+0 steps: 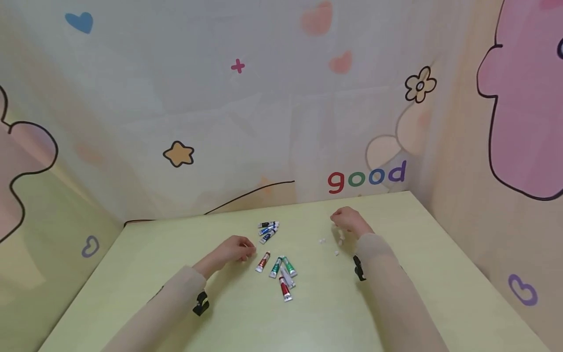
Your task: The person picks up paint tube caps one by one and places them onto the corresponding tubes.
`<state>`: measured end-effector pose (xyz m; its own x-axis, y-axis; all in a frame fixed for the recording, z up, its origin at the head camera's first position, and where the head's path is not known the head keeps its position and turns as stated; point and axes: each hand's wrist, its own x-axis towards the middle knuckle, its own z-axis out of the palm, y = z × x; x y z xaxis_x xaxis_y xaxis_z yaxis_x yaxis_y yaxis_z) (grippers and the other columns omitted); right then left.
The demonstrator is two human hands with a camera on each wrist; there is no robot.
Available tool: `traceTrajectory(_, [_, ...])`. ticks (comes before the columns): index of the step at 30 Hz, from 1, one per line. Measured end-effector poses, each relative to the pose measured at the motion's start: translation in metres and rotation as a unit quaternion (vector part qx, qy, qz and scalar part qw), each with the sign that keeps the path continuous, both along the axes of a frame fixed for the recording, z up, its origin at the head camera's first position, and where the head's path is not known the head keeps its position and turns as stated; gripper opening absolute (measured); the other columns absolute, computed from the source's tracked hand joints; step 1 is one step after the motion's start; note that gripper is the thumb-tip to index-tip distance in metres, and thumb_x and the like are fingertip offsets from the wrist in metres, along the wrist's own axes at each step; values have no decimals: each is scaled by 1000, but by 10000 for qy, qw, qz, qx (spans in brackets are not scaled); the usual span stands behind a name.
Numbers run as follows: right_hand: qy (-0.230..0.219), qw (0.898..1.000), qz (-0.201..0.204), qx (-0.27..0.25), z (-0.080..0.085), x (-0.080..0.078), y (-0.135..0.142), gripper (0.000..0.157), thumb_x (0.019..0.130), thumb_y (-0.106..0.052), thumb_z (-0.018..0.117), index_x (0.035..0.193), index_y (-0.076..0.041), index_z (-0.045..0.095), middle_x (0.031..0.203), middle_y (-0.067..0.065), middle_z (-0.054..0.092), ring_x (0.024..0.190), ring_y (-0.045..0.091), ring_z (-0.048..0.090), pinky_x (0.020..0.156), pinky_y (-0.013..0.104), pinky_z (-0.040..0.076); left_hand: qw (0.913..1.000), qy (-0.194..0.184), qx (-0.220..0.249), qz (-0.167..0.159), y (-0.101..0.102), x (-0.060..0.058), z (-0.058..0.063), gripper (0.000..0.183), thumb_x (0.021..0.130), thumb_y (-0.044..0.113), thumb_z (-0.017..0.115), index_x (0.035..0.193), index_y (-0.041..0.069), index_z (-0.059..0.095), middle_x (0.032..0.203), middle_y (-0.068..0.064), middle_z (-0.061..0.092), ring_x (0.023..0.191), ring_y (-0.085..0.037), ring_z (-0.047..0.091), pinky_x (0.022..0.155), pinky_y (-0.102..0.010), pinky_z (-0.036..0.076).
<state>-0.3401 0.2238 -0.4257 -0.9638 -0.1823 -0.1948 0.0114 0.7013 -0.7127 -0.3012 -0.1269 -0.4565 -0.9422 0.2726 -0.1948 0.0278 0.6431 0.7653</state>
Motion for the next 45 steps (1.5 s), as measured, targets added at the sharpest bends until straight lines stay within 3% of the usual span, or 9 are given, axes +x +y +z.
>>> traceTrajectory(6, [65, 9998, 25, 182, -2, 9, 29, 41, 98, -20, 43, 125, 11, 46, 112, 25, 56, 98, 32, 53, 82, 45, 46, 9991, 150, -274, -300, 3, 14, 2, 18, 90, 23, 62, 98, 7, 63, 84, -4, 60, 69, -18, 54, 61, -29, 46])
traceTrajectory(15, [41, 9998, 45, 195, -6, 11, 53, 41, 98, -19, 43, 123, 13, 46, 108, 25, 57, 92, 29, 52, 78, 41, 47, 9957, 609, -490, -496, 15, 12, 2, 14, 87, 24, 66, 92, 12, 65, 83, -1, 59, 71, -17, 53, 60, -29, 44])
traceTrajectory(23, [27, 9999, -40, 146, -8, 11, 60, 40, 98, -19, 43, 122, 13, 47, 104, 22, 58, 86, 25, 50, 75, 39, 47, 9911, 934, -766, -566, 22, -5, -4, 10, 91, 20, 60, 94, 13, 66, 88, 0, 59, 77, -17, 52, 64, -30, 44])
traceTrajectory(30, [53, 9999, -21, 152, -9, 11, 58, 40, 98, -18, 43, 123, 13, 47, 101, 21, 59, 79, 23, 49, 72, 36, 46, 9911, 896, -939, -305, 25, -23, -8, 11, 92, 20, 59, 96, 13, 68, 92, -1, 59, 78, -18, 52, 66, -30, 44])
traceTrajectory(40, [105, 9996, -44, 247, -5, 12, 57, 41, 97, -20, 45, 122, 13, 48, 99, 19, 58, 78, 22, 48, 69, 35, 45, 9904, 1009, -909, -273, 24, -32, -8, 12, 92, 17, 58, 94, 12, 68, 91, -3, 59, 67, -15, 52, 57, -26, 42])
traceTrajectory(45, [269, 9995, 110, 151, -14, 8, 67, 45, 94, -27, 51, 117, 12, 51, 90, 14, 59, 70, 18, 47, 64, 30, 43, 9922, 948, -762, -265, 23, -32, -11, 12, 92, 16, 57, 94, 11, 68, 92, -4, 59, 60, -14, 53, 54, -26, 43])
